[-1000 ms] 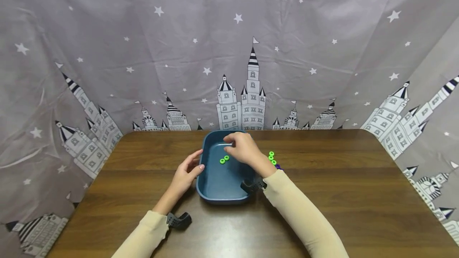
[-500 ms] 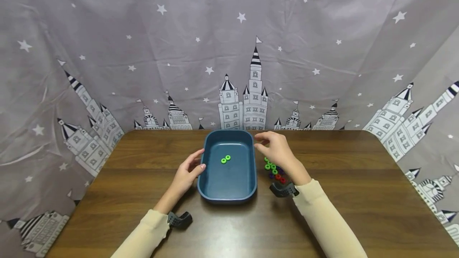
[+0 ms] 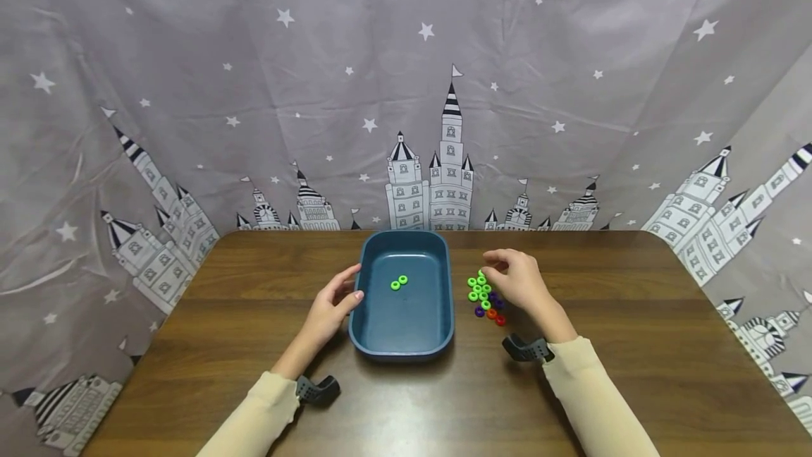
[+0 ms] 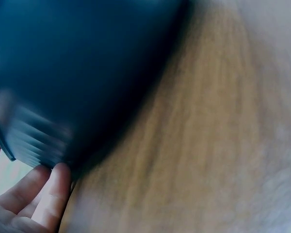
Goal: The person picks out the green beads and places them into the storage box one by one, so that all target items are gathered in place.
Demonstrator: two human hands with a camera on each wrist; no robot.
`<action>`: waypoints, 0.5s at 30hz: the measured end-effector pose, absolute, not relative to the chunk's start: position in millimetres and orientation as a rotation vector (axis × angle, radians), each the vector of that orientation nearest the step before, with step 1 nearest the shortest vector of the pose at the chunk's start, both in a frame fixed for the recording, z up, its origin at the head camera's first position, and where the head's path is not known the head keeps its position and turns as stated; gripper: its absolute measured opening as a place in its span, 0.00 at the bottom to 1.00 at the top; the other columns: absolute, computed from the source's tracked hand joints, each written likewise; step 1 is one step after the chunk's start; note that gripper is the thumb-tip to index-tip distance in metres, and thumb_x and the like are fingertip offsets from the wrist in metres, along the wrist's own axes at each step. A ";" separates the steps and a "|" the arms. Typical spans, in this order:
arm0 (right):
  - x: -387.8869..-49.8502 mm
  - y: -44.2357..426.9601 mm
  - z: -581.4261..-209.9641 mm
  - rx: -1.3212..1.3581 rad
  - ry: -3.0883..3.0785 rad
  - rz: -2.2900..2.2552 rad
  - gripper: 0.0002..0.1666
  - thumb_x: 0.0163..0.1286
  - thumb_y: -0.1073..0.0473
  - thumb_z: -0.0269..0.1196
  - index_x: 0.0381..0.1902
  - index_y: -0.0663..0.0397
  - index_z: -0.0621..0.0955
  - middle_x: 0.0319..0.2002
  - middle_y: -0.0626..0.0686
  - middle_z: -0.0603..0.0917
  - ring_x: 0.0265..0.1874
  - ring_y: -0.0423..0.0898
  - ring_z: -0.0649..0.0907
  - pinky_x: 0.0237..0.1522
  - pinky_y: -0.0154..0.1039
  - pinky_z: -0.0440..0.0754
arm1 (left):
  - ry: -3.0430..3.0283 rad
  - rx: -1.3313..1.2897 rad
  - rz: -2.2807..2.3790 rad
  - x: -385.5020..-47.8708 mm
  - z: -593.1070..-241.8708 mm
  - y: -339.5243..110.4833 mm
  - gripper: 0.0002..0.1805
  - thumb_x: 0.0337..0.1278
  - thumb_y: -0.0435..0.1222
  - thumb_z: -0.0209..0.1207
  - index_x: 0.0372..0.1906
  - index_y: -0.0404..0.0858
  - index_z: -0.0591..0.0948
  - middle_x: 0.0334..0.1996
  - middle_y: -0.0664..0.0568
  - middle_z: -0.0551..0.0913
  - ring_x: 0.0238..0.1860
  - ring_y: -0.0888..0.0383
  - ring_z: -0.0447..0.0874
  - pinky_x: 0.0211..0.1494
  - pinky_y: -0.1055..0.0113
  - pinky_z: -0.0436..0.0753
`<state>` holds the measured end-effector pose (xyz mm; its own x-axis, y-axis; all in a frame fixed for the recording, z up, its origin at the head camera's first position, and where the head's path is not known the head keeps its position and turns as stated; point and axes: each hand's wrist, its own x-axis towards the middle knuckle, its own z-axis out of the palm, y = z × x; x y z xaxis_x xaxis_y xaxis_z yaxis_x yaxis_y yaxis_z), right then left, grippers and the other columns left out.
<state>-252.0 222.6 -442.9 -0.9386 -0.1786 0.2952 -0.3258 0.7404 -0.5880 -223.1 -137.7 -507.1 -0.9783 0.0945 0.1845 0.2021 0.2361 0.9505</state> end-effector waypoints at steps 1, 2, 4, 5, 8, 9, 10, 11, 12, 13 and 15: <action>-252.3 223.3 -444.4 0.394 -2.725 0.981 0.15 0.66 0.64 0.67 0.49 0.66 0.86 0.44 0.63 0.90 0.38 0.57 0.89 0.40 0.47 0.86 | -2.402 -0.283 -1.869 -222.8 -507.0 -137.7 0.29 0.67 0.32 0.61 0.72 0.41 0.73 0.63 0.34 0.80 0.58 0.38 0.83 0.55 0.58 0.85; -252.8 223.7 -445.8 0.390 -2.727 0.981 0.15 0.66 0.64 0.67 0.49 0.66 0.86 0.44 0.63 0.90 0.38 0.57 0.89 0.40 0.46 0.86 | -2.403 -0.275 -1.876 -222.8 -507.1 -137.7 0.29 0.67 0.33 0.62 0.72 0.42 0.73 0.63 0.34 0.80 0.59 0.38 0.83 0.55 0.57 0.85; -254.0 224.5 -448.6 0.381 -2.733 0.984 0.15 0.66 0.64 0.67 0.49 0.66 0.86 0.44 0.63 0.90 0.39 0.57 0.89 0.40 0.46 0.85 | -2.401 -0.276 -1.881 -222.6 -507.0 -138.0 0.29 0.67 0.33 0.62 0.72 0.42 0.73 0.63 0.34 0.80 0.58 0.37 0.83 0.55 0.57 0.85; -254.8 224.9 -450.0 0.377 -2.735 0.986 0.16 0.66 0.64 0.67 0.49 0.66 0.86 0.44 0.63 0.90 0.39 0.57 0.89 0.41 0.46 0.85 | -2.398 -0.276 -1.883 -222.5 -506.9 -138.1 0.29 0.67 0.33 0.62 0.72 0.42 0.73 0.63 0.34 0.80 0.58 0.37 0.83 0.55 0.56 0.85; -257.5 225.6 -453.9 0.360 -2.741 0.991 0.16 0.66 0.64 0.66 0.50 0.66 0.86 0.44 0.63 0.90 0.40 0.58 0.89 0.43 0.49 0.85 | -2.394 -0.278 -1.882 -222.3 -506.6 -138.3 0.29 0.67 0.33 0.62 0.72 0.42 0.73 0.63 0.34 0.79 0.58 0.37 0.83 0.54 0.56 0.85; -258.7 225.8 -455.4 0.353 -2.743 0.995 0.16 0.66 0.64 0.66 0.50 0.66 0.86 0.44 0.63 0.90 0.40 0.58 0.89 0.44 0.50 0.85 | -2.395 -0.278 -1.881 -222.1 -506.3 -138.3 0.29 0.67 0.33 0.61 0.72 0.42 0.73 0.63 0.34 0.79 0.58 0.37 0.84 0.54 0.56 0.86; -259.8 226.1 -456.9 0.344 -2.747 0.998 0.16 0.66 0.63 0.66 0.50 0.66 0.86 0.44 0.63 0.90 0.41 0.58 0.89 0.44 0.51 0.85 | -2.397 -0.276 -1.880 -222.0 -506.1 -138.1 0.29 0.67 0.33 0.61 0.72 0.42 0.73 0.63 0.34 0.79 0.57 0.37 0.84 0.53 0.56 0.86; -261.0 226.3 -458.2 0.341 -2.750 0.999 0.16 0.66 0.63 0.65 0.50 0.66 0.86 0.44 0.63 0.90 0.41 0.58 0.89 0.45 0.52 0.85 | -2.400 -0.276 -1.876 -222.0 -506.0 -138.0 0.29 0.68 0.33 0.61 0.72 0.42 0.73 0.63 0.34 0.79 0.57 0.37 0.84 0.53 0.56 0.86; -262.2 226.6 -459.9 0.332 -2.756 1.002 0.17 0.66 0.63 0.65 0.50 0.66 0.86 0.44 0.63 0.90 0.41 0.58 0.89 0.46 0.52 0.85 | -2.402 -0.275 -1.876 -221.9 -505.8 -137.8 0.29 0.68 0.33 0.61 0.72 0.42 0.73 0.63 0.34 0.79 0.57 0.37 0.84 0.52 0.57 0.86; -263.5 226.9 -461.5 0.324 -2.762 1.006 0.17 0.66 0.63 0.65 0.50 0.66 0.86 0.45 0.63 0.90 0.42 0.58 0.89 0.47 0.52 0.85 | -2.401 -0.273 -1.878 -221.8 -505.7 -137.6 0.29 0.68 0.33 0.61 0.72 0.42 0.73 0.63 0.34 0.79 0.57 0.37 0.84 0.52 0.57 0.86; -266.0 228.1 -465.0 0.303 -2.779 1.007 0.17 0.66 0.62 0.65 0.51 0.65 0.86 0.45 0.63 0.90 0.42 0.58 0.88 0.48 0.52 0.84 | -2.401 -0.274 -1.881 -221.6 -505.3 -137.1 0.29 0.68 0.33 0.61 0.72 0.42 0.73 0.63 0.34 0.79 0.56 0.38 0.84 0.51 0.58 0.86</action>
<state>-266.0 228.1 -465.0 -0.9649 -0.1318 0.2271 -0.2467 0.7511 -0.6123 -221.6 -137.1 -505.3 -0.9809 0.0914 0.1718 0.1887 0.2309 0.9545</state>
